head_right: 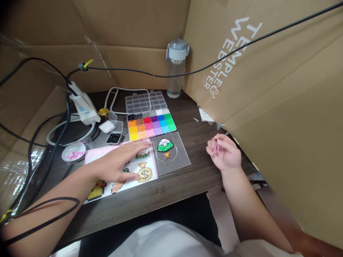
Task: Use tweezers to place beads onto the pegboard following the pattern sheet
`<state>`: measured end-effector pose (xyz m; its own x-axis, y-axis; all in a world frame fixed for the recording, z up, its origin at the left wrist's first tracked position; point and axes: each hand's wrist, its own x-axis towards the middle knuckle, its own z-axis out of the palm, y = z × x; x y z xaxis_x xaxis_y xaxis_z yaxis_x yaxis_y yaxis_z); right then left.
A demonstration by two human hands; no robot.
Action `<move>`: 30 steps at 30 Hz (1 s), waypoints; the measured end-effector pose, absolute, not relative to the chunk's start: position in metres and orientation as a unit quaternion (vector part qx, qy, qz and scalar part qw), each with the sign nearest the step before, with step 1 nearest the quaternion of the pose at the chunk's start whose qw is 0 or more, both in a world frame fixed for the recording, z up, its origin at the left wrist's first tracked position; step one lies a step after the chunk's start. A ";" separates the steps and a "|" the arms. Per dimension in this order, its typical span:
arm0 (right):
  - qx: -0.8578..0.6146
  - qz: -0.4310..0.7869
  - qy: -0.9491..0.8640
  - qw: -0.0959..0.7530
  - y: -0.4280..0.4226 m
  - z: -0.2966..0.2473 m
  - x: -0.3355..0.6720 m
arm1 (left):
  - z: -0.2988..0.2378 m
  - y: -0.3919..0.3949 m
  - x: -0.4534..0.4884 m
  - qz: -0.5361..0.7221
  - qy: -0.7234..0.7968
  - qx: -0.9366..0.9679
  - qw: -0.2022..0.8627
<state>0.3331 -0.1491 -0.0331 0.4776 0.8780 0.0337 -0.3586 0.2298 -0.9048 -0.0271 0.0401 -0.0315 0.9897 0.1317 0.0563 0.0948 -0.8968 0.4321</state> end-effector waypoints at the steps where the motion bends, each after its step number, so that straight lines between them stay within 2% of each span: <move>1: -0.465 0.414 -0.295 0.725 -0.151 -0.032 0.335 | -0.031 0.040 -0.027 0.041 0.059 0.973 0.219; 8: -0.482 0.355 -0.335 0.728 -0.166 -0.031 0.363 | -0.032 0.042 -0.028 0.043 0.047 0.978 0.199; 15: -0.450 0.381 -0.214 0.779 -0.165 -0.044 0.390 | -0.031 0.043 -0.028 0.046 0.050 0.979 0.191; 30: -0.459 0.452 -0.223 0.732 -0.163 -0.052 0.391 | -0.024 0.039 -0.032 0.032 0.069 0.978 0.193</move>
<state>0.3907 -0.1633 -0.0516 0.4915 0.8665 -0.0877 -0.4567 0.1707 -0.8731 -0.0319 0.0394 -0.0243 0.9885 0.1472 0.0351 0.1229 -0.9161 0.3816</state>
